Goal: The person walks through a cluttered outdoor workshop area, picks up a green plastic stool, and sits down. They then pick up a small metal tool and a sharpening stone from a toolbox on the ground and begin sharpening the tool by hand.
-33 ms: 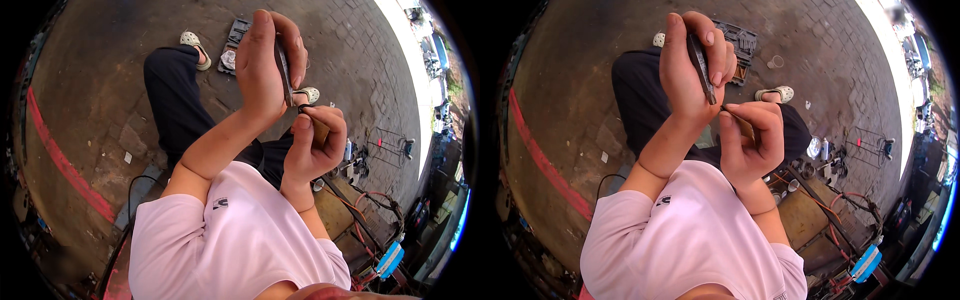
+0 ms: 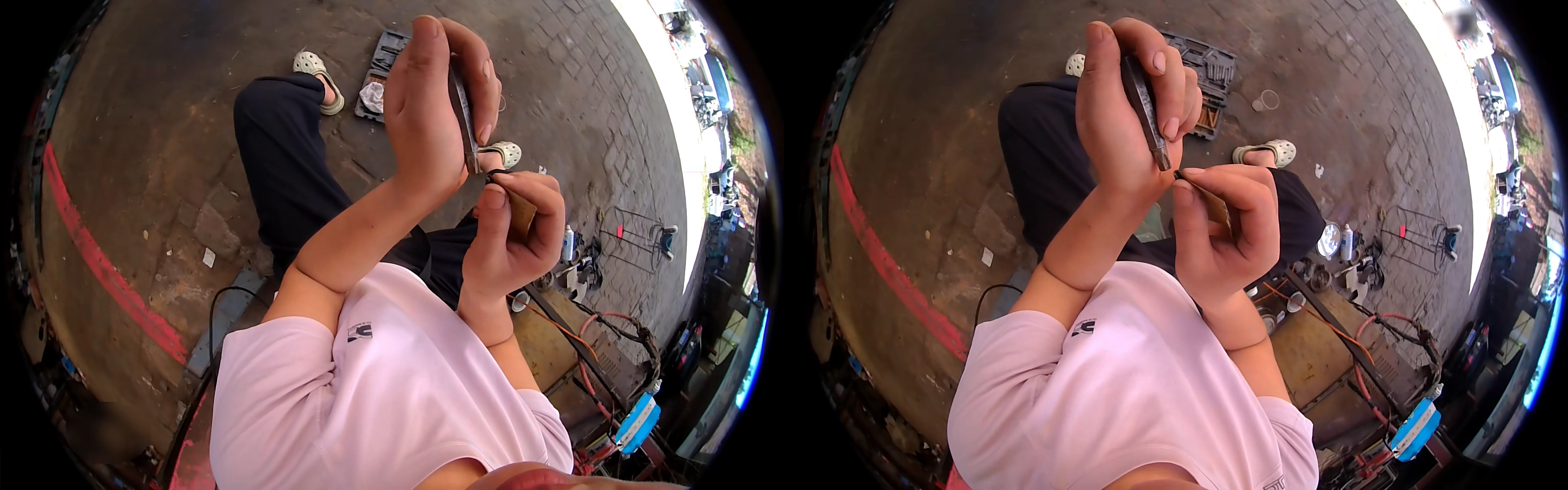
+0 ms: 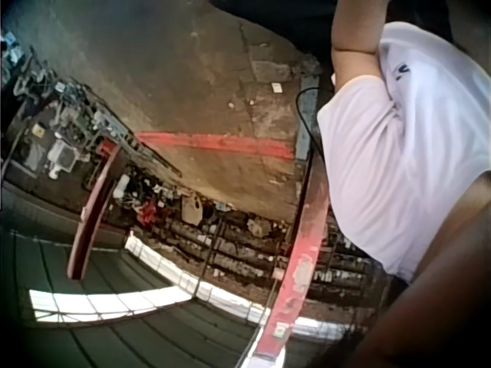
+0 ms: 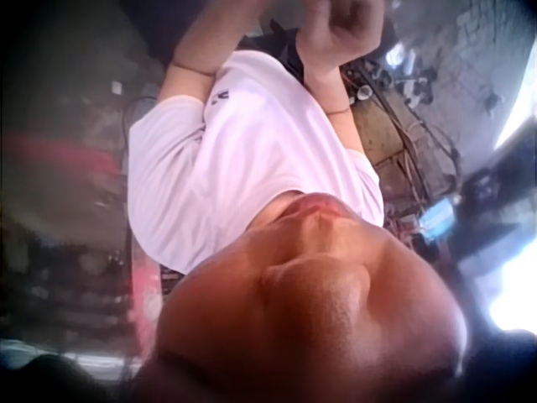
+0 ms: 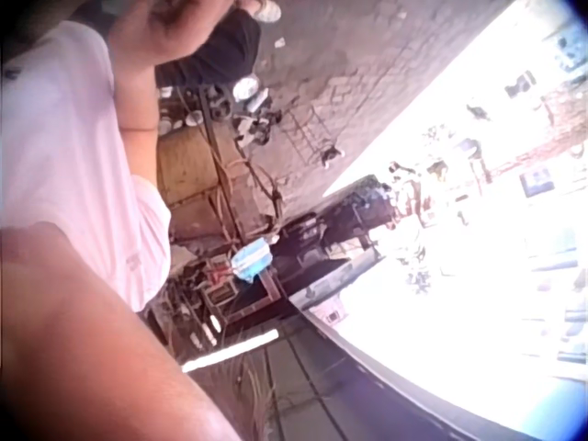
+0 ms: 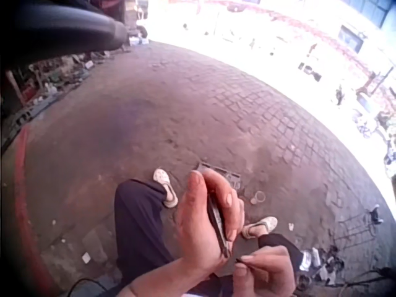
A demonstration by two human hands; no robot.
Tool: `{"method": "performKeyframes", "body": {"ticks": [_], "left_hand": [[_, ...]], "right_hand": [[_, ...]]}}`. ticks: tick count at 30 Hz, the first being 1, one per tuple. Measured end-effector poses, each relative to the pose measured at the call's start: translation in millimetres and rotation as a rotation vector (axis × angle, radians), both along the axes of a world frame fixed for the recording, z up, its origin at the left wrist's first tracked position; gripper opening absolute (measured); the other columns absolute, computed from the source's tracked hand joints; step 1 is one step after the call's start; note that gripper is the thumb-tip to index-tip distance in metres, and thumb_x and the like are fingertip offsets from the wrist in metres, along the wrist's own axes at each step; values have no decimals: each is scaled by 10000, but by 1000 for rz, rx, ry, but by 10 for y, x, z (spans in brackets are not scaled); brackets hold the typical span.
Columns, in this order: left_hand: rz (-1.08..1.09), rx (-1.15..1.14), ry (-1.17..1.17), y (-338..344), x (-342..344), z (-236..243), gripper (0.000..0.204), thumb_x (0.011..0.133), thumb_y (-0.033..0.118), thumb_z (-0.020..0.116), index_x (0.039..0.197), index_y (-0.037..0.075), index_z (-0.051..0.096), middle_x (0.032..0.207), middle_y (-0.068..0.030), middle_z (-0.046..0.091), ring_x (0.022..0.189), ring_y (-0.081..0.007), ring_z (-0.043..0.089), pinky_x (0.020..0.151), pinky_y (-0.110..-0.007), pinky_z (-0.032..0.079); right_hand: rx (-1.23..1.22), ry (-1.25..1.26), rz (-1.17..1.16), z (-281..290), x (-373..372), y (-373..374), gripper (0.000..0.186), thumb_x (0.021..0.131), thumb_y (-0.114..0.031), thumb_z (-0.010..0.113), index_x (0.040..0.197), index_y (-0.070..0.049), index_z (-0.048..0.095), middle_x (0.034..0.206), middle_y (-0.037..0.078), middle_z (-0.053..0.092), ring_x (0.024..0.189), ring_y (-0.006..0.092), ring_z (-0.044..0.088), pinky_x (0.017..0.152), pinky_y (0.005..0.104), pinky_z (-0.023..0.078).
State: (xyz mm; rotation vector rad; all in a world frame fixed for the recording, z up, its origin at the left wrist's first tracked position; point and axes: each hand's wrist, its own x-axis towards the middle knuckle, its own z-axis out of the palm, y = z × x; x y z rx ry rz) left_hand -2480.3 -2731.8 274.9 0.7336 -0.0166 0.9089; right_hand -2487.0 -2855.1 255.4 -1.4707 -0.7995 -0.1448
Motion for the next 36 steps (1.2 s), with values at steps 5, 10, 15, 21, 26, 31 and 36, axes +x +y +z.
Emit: {"method": "performKeyframes", "body": {"ticks": [5,10,15,21,26,31,36], "left_hand": [[102,112,1,-7,13,-33,478,1042,461,293,787,86,444,464,-12,366,356,-97,286,386,-261,230],[44,66,-130,-28,34,-80,446,1056,398,312,787,73,460,480,-1,413,351,-60,330,348,-218,265],[37,27,-27,-52,30,-83,472,1031,480,336,762,105,438,454,-3,356,344,-85,251,371,-260,211],[30,-8,-15,-62,66,-77,461,1030,472,351,758,109,435,463,-3,358,345,-85,258,372,-255,211],[-2,-12,-26,-66,58,-126,456,1029,469,355,761,109,432,465,-5,361,344,-84,257,371,-254,208],[13,17,-20,-40,49,-140,450,1031,468,349,781,103,432,464,-8,361,347,-86,257,372,-254,208],[-8,-12,-9,-63,67,-118,458,1033,466,342,766,106,434,467,-3,365,349,-87,254,372,-256,205]], "right_hand": [[-22,91,-3,4,-37,38,150,807,71,692,917,29,600,853,79,615,756,140,524,685,231,407],[14,175,25,0,-40,72,129,816,79,684,903,34,599,826,62,581,738,123,505,663,216,397],[4,107,1,-119,-29,45,129,817,80,684,901,39,596,828,64,568,742,116,502,656,209,399],[29,53,-54,-102,-8,120,138,801,100,683,890,41,596,826,81,577,746,133,511,642,216,406],[16,32,-66,-113,7,118,155,780,102,701,875,30,602,796,84,588,712,139,516,629,213,403],[-10,15,-63,-140,-17,82,160,777,92,711,878,21,610,778,77,592,691,136,512,600,214,395],[-13,16,-84,-124,-6,113,160,775,86,717,875,18,611,773,70,582,687,126,506,580,213,383]]}}
